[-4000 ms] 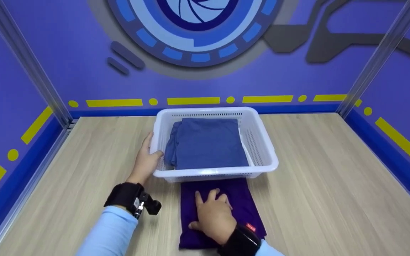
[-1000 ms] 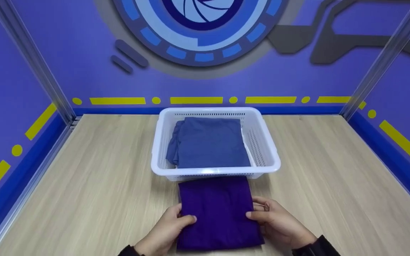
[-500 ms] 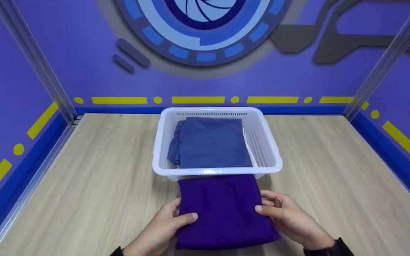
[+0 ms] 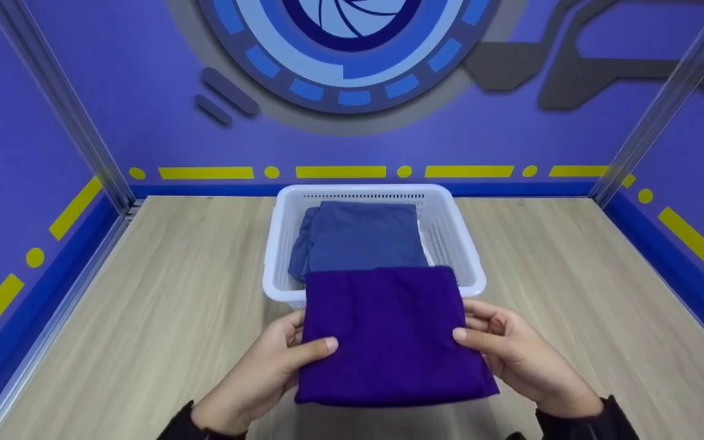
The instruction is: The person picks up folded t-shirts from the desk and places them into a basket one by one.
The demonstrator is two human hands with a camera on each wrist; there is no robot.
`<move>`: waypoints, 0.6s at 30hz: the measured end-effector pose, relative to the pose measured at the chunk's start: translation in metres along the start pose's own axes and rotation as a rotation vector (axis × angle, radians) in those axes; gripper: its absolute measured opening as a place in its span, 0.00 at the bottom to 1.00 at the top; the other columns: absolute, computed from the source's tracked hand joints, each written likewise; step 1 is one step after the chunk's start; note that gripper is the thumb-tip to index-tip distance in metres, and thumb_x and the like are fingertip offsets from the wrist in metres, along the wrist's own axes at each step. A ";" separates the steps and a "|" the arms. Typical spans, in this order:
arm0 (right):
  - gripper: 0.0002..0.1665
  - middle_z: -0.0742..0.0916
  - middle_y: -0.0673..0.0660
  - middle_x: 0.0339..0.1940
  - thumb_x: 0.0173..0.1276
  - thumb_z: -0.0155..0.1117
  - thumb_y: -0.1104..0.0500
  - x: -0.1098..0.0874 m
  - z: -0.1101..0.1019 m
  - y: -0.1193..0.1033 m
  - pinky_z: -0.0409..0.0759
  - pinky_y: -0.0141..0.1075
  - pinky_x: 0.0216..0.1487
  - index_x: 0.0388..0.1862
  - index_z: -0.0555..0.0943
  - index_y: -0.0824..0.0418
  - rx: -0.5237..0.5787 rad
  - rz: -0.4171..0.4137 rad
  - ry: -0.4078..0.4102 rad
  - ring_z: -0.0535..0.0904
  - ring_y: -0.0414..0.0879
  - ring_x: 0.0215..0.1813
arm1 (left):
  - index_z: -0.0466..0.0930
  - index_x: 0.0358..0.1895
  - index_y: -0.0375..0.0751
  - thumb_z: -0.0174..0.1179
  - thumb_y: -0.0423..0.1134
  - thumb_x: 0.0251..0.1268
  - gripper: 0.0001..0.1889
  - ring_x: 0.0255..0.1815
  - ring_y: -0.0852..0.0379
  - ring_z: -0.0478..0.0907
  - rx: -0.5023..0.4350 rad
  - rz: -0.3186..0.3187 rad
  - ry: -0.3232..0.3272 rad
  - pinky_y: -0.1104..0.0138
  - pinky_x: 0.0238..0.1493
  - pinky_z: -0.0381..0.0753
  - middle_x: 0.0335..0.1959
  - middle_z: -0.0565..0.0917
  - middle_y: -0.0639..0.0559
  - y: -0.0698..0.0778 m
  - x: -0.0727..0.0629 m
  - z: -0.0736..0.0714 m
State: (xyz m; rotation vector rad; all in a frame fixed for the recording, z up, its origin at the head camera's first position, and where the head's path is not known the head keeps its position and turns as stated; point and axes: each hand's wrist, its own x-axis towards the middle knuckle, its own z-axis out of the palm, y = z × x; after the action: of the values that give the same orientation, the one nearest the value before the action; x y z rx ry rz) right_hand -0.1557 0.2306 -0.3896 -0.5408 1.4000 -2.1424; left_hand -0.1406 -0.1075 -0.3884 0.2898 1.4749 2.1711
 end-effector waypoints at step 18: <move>0.47 0.80 0.53 0.65 0.67 0.54 0.78 0.070 -0.013 -0.033 0.84 0.42 0.55 0.82 0.50 0.66 -0.082 0.042 0.299 0.81 0.46 0.58 | 0.58 0.78 0.37 0.57 0.28 0.72 0.33 0.48 0.50 0.85 0.067 0.093 0.315 0.60 0.48 0.86 0.62 0.80 0.35 0.028 0.073 -0.020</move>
State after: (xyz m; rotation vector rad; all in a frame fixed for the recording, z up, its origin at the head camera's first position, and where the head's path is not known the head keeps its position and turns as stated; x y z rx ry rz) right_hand -0.2254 0.2080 -0.3607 -0.2224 1.6475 -2.2069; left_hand -0.2192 -0.0945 -0.3778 0.0391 1.7362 2.3263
